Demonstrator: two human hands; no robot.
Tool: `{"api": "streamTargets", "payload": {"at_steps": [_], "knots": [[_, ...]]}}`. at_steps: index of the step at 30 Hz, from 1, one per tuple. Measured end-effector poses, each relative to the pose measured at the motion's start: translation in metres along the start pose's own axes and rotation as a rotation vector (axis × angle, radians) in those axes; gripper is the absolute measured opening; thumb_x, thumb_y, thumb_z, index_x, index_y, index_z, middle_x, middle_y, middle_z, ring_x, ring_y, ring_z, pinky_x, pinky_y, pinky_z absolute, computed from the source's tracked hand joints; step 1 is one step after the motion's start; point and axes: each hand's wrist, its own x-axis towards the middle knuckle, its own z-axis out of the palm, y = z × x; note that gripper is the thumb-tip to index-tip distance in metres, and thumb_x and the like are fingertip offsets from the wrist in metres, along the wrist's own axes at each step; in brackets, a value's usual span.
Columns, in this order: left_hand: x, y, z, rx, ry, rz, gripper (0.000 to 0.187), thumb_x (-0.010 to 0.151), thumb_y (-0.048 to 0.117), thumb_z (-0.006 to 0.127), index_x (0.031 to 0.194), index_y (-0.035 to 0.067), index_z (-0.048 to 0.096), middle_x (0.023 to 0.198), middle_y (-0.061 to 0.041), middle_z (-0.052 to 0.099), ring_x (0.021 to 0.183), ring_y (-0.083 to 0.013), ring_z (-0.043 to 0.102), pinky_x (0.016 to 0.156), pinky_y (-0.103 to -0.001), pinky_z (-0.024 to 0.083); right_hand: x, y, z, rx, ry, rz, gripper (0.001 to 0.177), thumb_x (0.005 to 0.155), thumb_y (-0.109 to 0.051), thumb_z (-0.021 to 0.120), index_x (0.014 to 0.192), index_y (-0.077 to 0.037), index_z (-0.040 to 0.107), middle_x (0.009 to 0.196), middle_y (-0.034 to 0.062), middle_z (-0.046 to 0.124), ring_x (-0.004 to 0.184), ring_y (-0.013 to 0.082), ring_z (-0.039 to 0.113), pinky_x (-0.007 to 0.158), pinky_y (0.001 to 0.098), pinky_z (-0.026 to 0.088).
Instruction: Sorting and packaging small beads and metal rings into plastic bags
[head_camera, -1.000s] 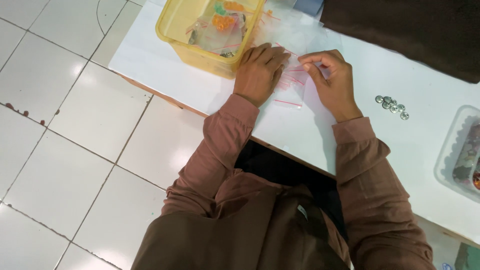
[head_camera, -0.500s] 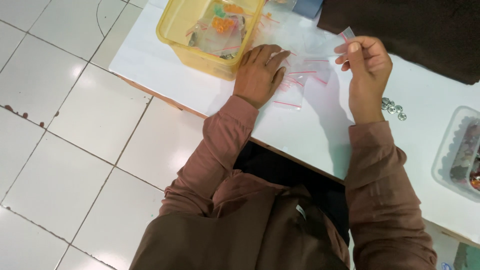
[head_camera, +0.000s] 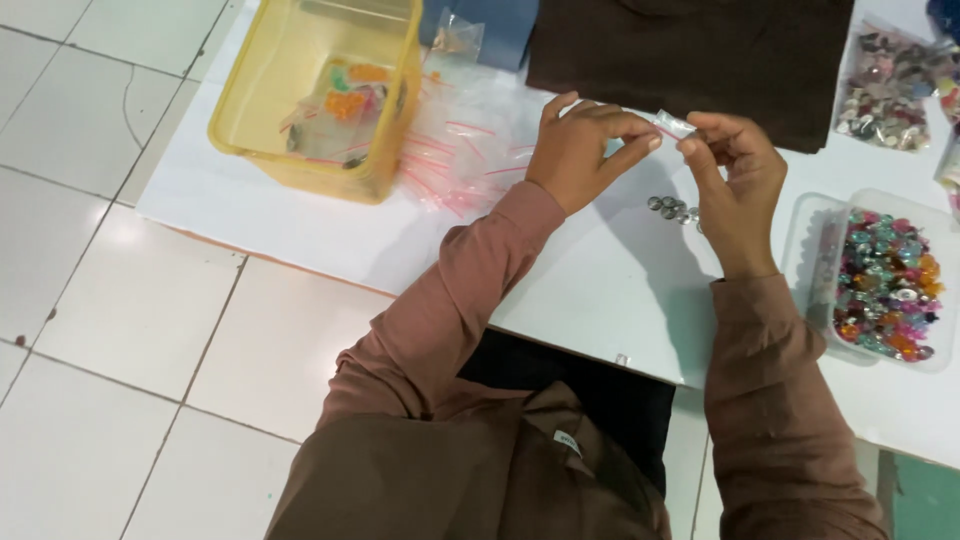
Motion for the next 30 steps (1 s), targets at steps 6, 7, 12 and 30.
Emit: {"api": "streamTargets", "payload": {"at_steps": [6,7,12,30], "knots": [[0.000,-0.015,0.044,0.032,0.107,0.077,0.025,0.098,0.045,0.057,0.094,0.030,0.077,0.083,0.015,0.069,0.089,-0.0066,0.065,0.115,-0.039,0.023,-0.009,0.016,-0.019,-0.164,0.067,-0.134,0.022,0.106,-0.005,0.071,0.126,-0.007,0.065,0.118,0.0094,0.062,0.101,0.0188,0.058,0.081,0.0289,0.048],[0.001,-0.015,0.042,0.027,0.093,0.075,0.025,0.098,0.045,0.057,0.094,0.030,0.077,0.083,0.015,0.069,0.089,-0.0066,0.065,0.115,-0.039,0.023,-0.008,0.015,-0.021,-0.166,0.073,-0.119,0.022,0.106,-0.005,0.071,0.126,-0.007,0.065,0.118,0.0094,0.062,0.101,0.0188,0.058,0.081,0.0289,0.048],[-0.003,-0.018,0.030,-0.049,0.166,0.136,0.017,0.092,0.039,0.074,0.082,0.026,0.072,0.081,0.015,0.069,0.081,-0.0064,0.063,0.109,-0.034,0.029,-0.009,0.007,-0.020,-0.311,0.029,-0.343,0.020,0.108,-0.011,0.075,0.124,-0.001,0.072,0.117,0.0170,0.065,0.108,0.0295,0.055,0.076,0.0349,0.046],[-0.008,-0.010,0.025,-0.077,0.080,0.223,0.012,0.096,0.036,0.071,0.093,0.028,0.079,0.089,0.016,0.070,0.085,-0.0085,0.059,0.108,-0.033,0.028,-0.011,0.015,-0.009,-0.409,-0.015,-0.500,0.019,0.107,0.005,0.077,0.125,0.002,0.070,0.108,0.0129,0.074,0.094,0.0296,0.060,0.092,0.0408,0.044]]}}
